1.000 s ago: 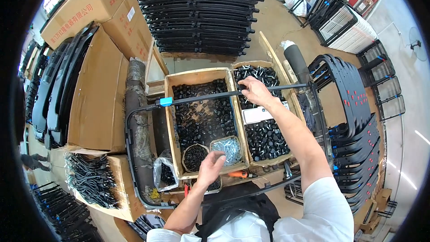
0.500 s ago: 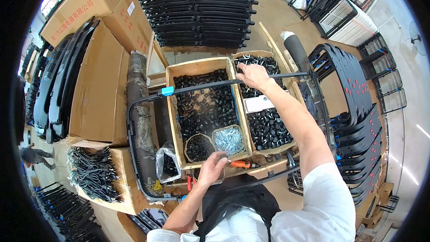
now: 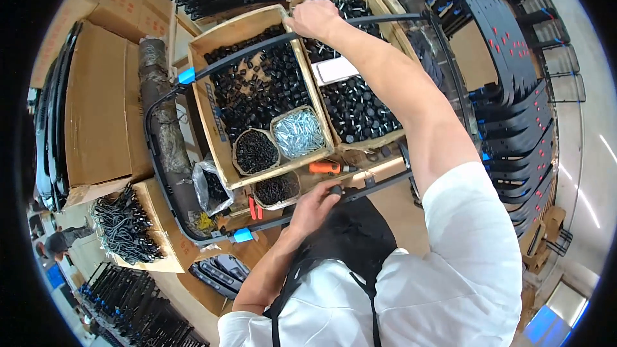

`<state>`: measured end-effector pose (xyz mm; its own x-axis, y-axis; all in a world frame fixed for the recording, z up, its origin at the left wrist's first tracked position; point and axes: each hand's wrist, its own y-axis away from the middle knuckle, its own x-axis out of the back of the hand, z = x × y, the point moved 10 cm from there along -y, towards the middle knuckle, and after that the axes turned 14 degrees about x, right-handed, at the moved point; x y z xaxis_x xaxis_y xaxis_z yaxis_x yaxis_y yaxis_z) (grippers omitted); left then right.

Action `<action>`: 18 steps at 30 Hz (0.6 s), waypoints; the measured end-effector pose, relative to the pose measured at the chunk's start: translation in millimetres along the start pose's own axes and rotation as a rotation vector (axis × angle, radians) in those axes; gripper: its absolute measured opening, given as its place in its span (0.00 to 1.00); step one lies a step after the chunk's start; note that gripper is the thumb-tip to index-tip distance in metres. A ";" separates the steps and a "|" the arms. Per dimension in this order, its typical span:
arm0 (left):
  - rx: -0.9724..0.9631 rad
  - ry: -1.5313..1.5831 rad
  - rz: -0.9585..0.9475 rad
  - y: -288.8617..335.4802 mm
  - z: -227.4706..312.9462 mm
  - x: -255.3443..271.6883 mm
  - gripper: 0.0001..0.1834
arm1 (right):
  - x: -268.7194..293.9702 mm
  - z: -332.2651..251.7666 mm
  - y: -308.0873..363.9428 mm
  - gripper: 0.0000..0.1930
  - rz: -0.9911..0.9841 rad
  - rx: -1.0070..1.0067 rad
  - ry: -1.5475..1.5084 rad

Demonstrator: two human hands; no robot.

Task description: Assembling plastic covers and electrical wiring onto a metal frame using an electric screwdriver in a factory setting.

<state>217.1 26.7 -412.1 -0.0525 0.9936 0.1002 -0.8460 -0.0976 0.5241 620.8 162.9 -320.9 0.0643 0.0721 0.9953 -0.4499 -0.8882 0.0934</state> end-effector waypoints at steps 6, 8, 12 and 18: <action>-0.113 -0.111 -0.104 3.5 16.0 -45.2 0.20 | -18.1 6.5 -7.7 0.20 0.263 0.020 -0.130; -0.072 -0.136 -0.083 7.1 10.7 -33.8 0.20 | -27.2 -0.6 -14.9 0.20 0.185 0.032 -0.187; -0.113 -0.164 -0.109 12.2 17.3 -31.5 0.19 | -23.8 -10.2 -9.9 0.18 0.212 0.074 -0.184; -0.248 -0.223 -0.111 6.1 30.0 -43.9 0.19 | -18.9 3.2 -12.1 0.17 0.223 0.115 -0.165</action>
<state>230.1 -19.2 -388.0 0.1414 0.9578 0.2504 -0.9445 0.0548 0.3239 627.8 170.8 -340.9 0.1228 -0.1970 0.9727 -0.3663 -0.9199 -0.1400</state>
